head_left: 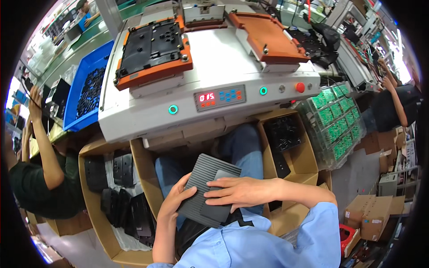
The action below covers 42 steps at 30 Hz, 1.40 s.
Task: Assembling electronic modules by placing components into a press machine and organizing them in boxes.
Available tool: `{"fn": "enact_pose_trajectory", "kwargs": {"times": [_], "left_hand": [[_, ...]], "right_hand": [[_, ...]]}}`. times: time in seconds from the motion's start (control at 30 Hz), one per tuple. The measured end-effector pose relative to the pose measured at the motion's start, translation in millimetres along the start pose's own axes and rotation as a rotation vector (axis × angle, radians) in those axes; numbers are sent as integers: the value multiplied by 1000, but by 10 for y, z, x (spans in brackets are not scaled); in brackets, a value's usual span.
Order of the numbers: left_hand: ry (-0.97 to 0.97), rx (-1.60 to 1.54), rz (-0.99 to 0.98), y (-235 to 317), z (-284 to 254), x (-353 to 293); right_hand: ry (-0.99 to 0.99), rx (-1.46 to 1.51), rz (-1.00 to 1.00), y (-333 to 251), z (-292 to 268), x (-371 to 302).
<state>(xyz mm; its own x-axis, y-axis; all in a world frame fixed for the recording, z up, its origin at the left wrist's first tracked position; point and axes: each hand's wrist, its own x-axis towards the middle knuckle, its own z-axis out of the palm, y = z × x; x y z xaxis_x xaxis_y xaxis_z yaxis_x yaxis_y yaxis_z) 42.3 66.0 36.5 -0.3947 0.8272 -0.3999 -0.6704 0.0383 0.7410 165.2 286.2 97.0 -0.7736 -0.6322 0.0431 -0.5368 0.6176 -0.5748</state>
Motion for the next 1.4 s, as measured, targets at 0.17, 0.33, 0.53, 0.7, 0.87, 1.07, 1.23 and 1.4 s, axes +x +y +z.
{"fn": "enact_pose_trajectory", "kwargs": {"times": [0.17,0.33,0.53,0.7,0.87,1.07,1.23,1.4], "left_hand": [[-1,-207,-12,62,12,-11],[-69,-662,-258,-221,-259,56],[-175,-192,63,140,-11,14],[457,504,417,23,-569,98],[1109,1593,710,-268,-1237,20],[1013,1170,456,-447,-1286,-76],[1068,1292,349,-288,-1144,-101],[1098,1364,322,-244,-1149,-22]], "right_hand": [[232,-249,-53,-36,97,-13],[552,-115,-2,-46,-133,-85],[1339,586,630,-38,-1250,-295],[1436,207,563,389,-2634,-735],[1269,-164,821,1340,-3324,-991],[1071,-74,1023,1915,-3275,-736],[785,-897,1170,2024,-2893,-564],[703,-976,1136,1928,-2915,-572]]}}
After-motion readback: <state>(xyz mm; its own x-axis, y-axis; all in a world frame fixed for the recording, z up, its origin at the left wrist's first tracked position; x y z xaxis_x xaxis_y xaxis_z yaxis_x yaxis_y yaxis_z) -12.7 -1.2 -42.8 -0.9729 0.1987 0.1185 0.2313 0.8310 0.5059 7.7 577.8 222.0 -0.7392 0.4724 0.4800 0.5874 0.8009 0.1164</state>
